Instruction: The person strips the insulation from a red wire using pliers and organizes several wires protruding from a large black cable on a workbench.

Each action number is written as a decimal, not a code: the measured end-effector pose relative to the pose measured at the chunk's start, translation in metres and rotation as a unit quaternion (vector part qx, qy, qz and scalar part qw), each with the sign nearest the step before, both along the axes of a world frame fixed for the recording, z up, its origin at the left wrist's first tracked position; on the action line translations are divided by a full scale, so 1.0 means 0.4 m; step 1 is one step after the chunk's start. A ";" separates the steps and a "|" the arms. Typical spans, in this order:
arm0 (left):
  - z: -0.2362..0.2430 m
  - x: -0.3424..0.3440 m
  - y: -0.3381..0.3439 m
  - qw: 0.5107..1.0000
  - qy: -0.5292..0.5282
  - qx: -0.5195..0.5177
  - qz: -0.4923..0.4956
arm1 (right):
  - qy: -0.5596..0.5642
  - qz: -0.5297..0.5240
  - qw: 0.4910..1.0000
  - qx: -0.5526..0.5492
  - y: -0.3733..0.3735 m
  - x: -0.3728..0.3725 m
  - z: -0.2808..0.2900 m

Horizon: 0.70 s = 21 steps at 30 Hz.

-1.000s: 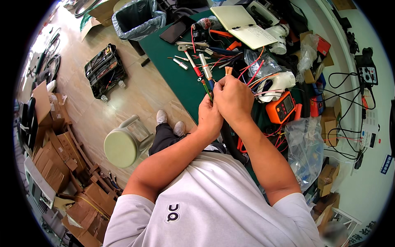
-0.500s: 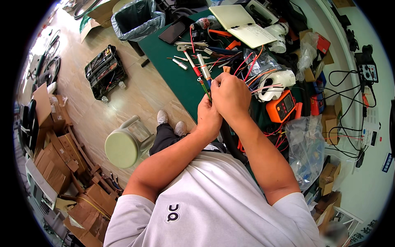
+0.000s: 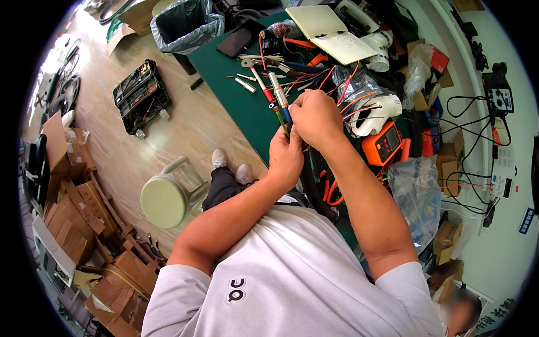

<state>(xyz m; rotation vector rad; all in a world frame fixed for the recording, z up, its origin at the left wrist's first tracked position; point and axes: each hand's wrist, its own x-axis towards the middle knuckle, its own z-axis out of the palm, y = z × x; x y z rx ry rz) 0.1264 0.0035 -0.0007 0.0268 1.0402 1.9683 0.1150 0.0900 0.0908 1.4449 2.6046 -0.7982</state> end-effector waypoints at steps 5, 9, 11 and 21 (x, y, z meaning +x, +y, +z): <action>0.009 -0.001 -0.002 1.000 0.021 -0.019 0.006 | 0.005 0.042 0.999 -0.002 0.006 0.006 -0.003; -0.008 0.000 0.000 0.998 0.049 -0.039 0.003 | 0.011 0.052 0.999 -0.013 0.001 0.005 -0.012; 0.005 0.001 0.006 0.998 0.026 -0.049 0.009 | 0.015 0.049 0.998 -0.026 -0.001 0.002 -0.011; -0.029 0.001 0.017 0.993 0.042 -0.111 0.001 | -0.008 0.033 0.996 -0.085 0.009 -0.007 -0.012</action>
